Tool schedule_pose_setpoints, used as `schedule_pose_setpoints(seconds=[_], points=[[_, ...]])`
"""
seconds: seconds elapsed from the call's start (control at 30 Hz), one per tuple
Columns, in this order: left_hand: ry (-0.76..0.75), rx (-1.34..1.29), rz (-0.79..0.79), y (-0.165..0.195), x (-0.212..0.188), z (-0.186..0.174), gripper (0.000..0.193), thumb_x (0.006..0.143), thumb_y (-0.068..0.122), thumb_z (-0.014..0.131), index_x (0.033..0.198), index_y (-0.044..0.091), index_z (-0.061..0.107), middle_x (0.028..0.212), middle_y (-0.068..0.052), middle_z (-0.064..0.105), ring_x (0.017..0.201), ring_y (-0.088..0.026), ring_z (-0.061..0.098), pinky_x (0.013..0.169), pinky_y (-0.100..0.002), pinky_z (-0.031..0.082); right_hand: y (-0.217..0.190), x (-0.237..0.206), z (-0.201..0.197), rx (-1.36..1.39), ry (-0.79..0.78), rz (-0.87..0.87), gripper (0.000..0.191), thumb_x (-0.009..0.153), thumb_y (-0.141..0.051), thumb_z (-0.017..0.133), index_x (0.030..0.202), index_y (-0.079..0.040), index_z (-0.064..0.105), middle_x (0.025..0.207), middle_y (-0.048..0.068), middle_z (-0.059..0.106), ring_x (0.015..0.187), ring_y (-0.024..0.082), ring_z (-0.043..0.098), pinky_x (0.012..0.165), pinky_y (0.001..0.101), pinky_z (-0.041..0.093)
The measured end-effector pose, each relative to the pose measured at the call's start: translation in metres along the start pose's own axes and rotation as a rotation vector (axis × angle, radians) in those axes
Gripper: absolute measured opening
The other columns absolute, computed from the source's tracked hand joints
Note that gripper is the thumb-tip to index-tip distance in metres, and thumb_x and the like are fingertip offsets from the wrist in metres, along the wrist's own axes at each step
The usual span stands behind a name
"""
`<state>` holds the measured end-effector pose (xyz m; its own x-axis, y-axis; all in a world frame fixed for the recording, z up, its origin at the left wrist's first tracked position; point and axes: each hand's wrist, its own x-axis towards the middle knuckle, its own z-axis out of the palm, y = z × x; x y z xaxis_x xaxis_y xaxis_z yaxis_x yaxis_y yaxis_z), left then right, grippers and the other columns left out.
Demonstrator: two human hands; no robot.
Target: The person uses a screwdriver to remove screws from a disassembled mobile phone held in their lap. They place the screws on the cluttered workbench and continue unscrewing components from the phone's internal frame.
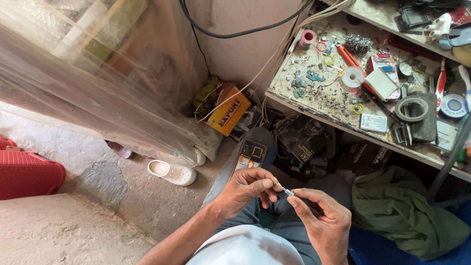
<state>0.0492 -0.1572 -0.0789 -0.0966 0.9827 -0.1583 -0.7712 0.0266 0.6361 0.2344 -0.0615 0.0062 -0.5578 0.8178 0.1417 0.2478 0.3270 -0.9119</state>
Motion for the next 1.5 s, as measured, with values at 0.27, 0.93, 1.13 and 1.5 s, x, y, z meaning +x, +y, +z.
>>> schedule_pose_setpoints(seconds=[0.27,0.93,1.13,1.5], points=[[0.013,-0.021,-0.025,0.002,-0.001,0.003,0.023,0.103,0.021,0.065,0.109,-0.001,0.071,0.102,-0.012,0.074,0.087,-0.018,0.074,0.068,-0.030,0.061,0.010,-0.004,-0.001,0.018,0.019,0.092,0.021,0.081,-0.012,0.082,0.099,-0.001,0.078,0.078,0.002,0.076,0.063,0.003,0.064,0.053,0.0159,0.048],[0.102,0.496,0.254,0.063,0.035,0.022,0.013,0.099,0.014,0.067,0.100,0.002,0.072,0.093,-0.006,0.073,0.075,-0.008,0.066,0.063,-0.023,0.052,0.039,-0.007,-0.014,0.214,0.083,0.287,0.021,0.083,-0.008,0.080,0.102,0.003,0.076,0.081,0.001,0.074,0.071,0.003,0.064,0.062,0.0173,0.049],[0.260,1.449,0.899,0.154,0.150,0.039,0.007,0.090,0.013,0.072,0.096,0.010,0.070,0.089,-0.007,0.070,0.075,-0.018,0.068,0.067,-0.033,0.053,0.062,-0.013,-0.029,0.139,0.160,0.355,0.023,0.082,-0.009,0.082,0.102,0.001,0.078,0.080,0.003,0.074,0.068,0.005,0.061,0.062,0.0183,0.047],[0.356,1.750,0.612,0.175,0.220,0.038,0.016,0.094,0.025,0.068,0.097,0.012,0.077,0.094,-0.009,0.068,0.079,-0.031,0.067,0.073,-0.046,0.052,0.077,-0.011,-0.042,0.127,0.209,0.428,0.022,0.082,-0.008,0.081,0.102,0.001,0.079,0.079,0.004,0.075,0.069,0.006,0.065,0.063,0.0198,0.050]])
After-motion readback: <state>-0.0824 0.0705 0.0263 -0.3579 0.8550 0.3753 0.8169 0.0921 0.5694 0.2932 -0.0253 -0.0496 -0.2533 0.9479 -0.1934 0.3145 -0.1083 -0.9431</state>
